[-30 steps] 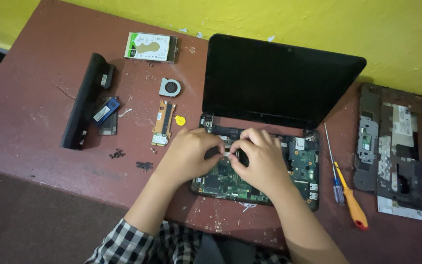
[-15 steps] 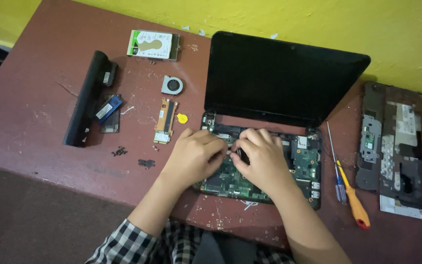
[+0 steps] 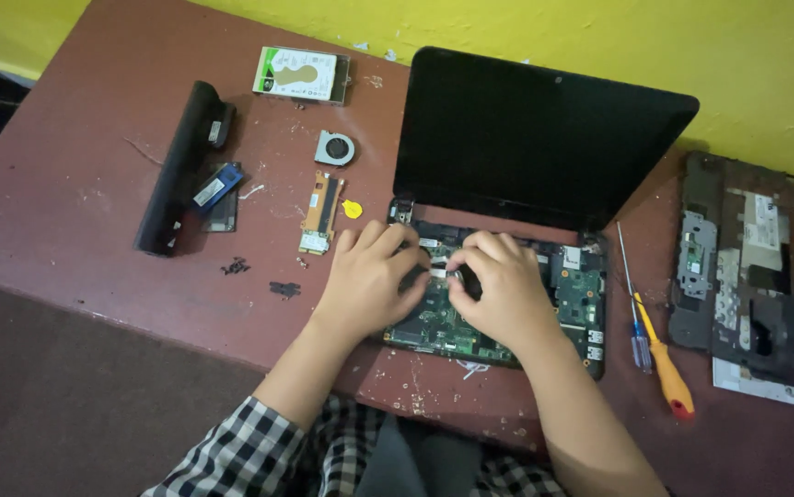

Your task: Connecting ribbon cables and securing components with a screwdriver during laptop repair.

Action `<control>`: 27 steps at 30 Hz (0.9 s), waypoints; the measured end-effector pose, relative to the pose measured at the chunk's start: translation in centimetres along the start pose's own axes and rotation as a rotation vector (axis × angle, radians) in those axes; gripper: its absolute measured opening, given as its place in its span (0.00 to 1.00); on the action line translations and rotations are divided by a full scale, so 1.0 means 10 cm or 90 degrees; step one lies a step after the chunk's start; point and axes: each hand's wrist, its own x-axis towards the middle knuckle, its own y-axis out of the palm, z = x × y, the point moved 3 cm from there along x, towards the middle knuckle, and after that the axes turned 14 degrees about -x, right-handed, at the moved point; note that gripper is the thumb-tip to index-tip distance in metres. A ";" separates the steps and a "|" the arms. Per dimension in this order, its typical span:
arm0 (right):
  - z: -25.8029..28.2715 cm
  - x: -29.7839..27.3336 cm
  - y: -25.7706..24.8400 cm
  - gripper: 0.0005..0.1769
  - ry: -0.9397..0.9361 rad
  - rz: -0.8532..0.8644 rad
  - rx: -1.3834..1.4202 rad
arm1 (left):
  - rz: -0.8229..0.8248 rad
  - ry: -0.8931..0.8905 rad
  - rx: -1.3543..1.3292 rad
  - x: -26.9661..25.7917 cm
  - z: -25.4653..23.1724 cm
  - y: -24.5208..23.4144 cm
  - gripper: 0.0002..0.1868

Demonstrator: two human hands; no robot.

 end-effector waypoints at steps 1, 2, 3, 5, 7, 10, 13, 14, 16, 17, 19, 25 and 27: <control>-0.01 0.00 0.02 0.06 0.000 0.000 -0.002 | -0.001 0.001 -0.001 0.00 -0.01 -0.01 0.07; -0.02 -0.01 0.04 0.07 -0.004 -0.020 0.004 | -0.003 -0.010 -0.002 0.01 -0.02 -0.02 0.07; -0.02 -0.01 0.06 0.07 -0.009 -0.042 0.009 | -0.007 -0.020 -0.001 0.01 -0.02 -0.04 0.06; 0.00 0.00 0.05 0.07 -0.003 -0.030 0.004 | -0.009 -0.023 -0.016 0.00 0.00 -0.02 0.06; 0.01 0.01 0.04 0.07 0.004 -0.018 0.001 | -0.010 -0.028 -0.030 -0.02 0.03 0.00 0.06; 0.03 0.03 -0.01 0.06 0.005 -0.013 0.009 | -0.009 -0.031 -0.051 -0.02 0.05 0.02 0.05; 0.06 0.02 -0.02 0.06 0.014 0.012 0.002 | -0.009 -0.040 -0.061 -0.03 0.06 0.03 0.05; 0.07 0.02 -0.02 0.06 0.017 0.026 -0.006 | 0.010 -0.057 -0.072 -0.03 0.06 0.03 0.06; 0.06 0.02 0.00 0.07 0.022 0.039 -0.015 | 0.028 -0.073 -0.083 -0.04 0.07 0.05 0.07; 0.05 0.01 0.02 0.06 0.017 0.028 -0.018 | 0.037 -0.091 -0.100 -0.04 0.09 0.07 0.06; 0.04 0.01 0.03 0.06 0.014 0.017 -0.020 | 0.047 -0.109 -0.117 -0.05 0.08 0.08 0.06; 0.05 0.00 0.02 0.04 0.026 0.020 0.007 | 0.053 -0.225 -0.125 -0.09 -0.04 0.11 0.05; 0.06 0.00 -0.01 0.05 0.045 0.049 0.011 | 0.037 -0.255 -0.141 -0.09 -0.10 0.08 0.05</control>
